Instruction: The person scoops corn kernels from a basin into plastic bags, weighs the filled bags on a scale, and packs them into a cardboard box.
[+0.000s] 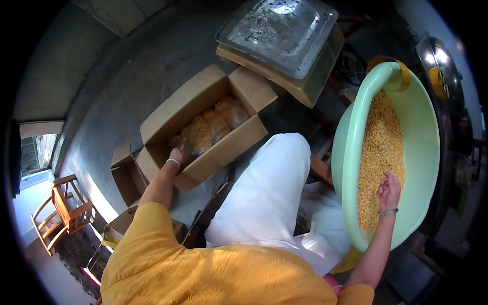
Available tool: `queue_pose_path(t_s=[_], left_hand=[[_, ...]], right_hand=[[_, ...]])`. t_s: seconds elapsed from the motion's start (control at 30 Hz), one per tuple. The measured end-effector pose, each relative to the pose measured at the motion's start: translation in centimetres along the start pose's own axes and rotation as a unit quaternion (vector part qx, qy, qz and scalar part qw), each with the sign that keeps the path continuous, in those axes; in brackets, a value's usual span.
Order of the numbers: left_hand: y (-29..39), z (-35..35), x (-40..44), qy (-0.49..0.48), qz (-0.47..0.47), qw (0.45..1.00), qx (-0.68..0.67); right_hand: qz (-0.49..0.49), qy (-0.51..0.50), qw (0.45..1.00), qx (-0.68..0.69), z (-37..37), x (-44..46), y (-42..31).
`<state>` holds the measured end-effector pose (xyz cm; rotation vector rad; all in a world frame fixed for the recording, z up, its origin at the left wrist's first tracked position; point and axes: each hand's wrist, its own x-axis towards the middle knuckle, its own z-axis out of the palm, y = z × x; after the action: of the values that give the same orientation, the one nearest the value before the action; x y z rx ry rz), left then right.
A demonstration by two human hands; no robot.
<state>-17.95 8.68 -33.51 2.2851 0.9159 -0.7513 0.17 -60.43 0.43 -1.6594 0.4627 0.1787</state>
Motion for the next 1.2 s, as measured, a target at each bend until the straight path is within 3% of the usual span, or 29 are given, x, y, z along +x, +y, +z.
queue_pose_path(t_s=[0.07, 0.1, 0.2, 0.43, 0.5, 0.6, 0.7, 0.8, 1.0, 1.2], left_hand=[[-3.9, 2.2, 2.9, -0.018, 0.089, 0.989, 0.116], [-1.2, 0.2, 0.0, 0.026, 0.028, 0.997, 0.067], [2.6, -2.7, -4.4, 0.029, 0.032, 0.997, 0.060], [4.1, -2.9, -5.1, -0.053, 0.033, 0.974, 0.218], [7.0, -5.5, -6.5, -0.107, 0.012, 0.954, 0.279], [8.2, -6.5, -6.9, -0.137, 0.073, 0.905, 0.395], [8.6, -7.5, -8.1, -0.128, 0.093, 0.892, 0.422], [8.0, -8.0, -8.7, -0.180, 0.095, 0.901, 0.384], [5.2, -4.7, -5.2, -0.228, 0.160, 0.904, 0.325], [4.0, -1.7, -2.4, -0.216, 0.140, 0.896, 0.361]], right_hand=[[0.005, -0.002, 1.000, -0.010, 0.0, 0.0, 0.0], [0.010, -0.001, 1.000, -0.017, 0.1, 0.0, 0.0], [0.019, -0.002, 0.999, -0.030, 0.1, 0.2, 0.2], [0.028, 0.008, 0.998, -0.059, -0.1, 0.0, 0.8], [0.042, 0.013, 0.997, -0.068, -0.2, -0.1, 0.8], [0.060, 0.028, 0.995, -0.073, -0.3, -0.1, 0.9], [0.065, 0.031, 0.995, -0.067, -0.4, -0.1, 1.2], [0.072, 0.027, 0.995, -0.069, -0.7, 0.1, 1.5], [0.092, 0.010, 0.993, -0.079, -0.6, 0.5, 2.0], [0.083, 0.004, 0.991, -0.102, 0.8, 0.8, 0.6]])
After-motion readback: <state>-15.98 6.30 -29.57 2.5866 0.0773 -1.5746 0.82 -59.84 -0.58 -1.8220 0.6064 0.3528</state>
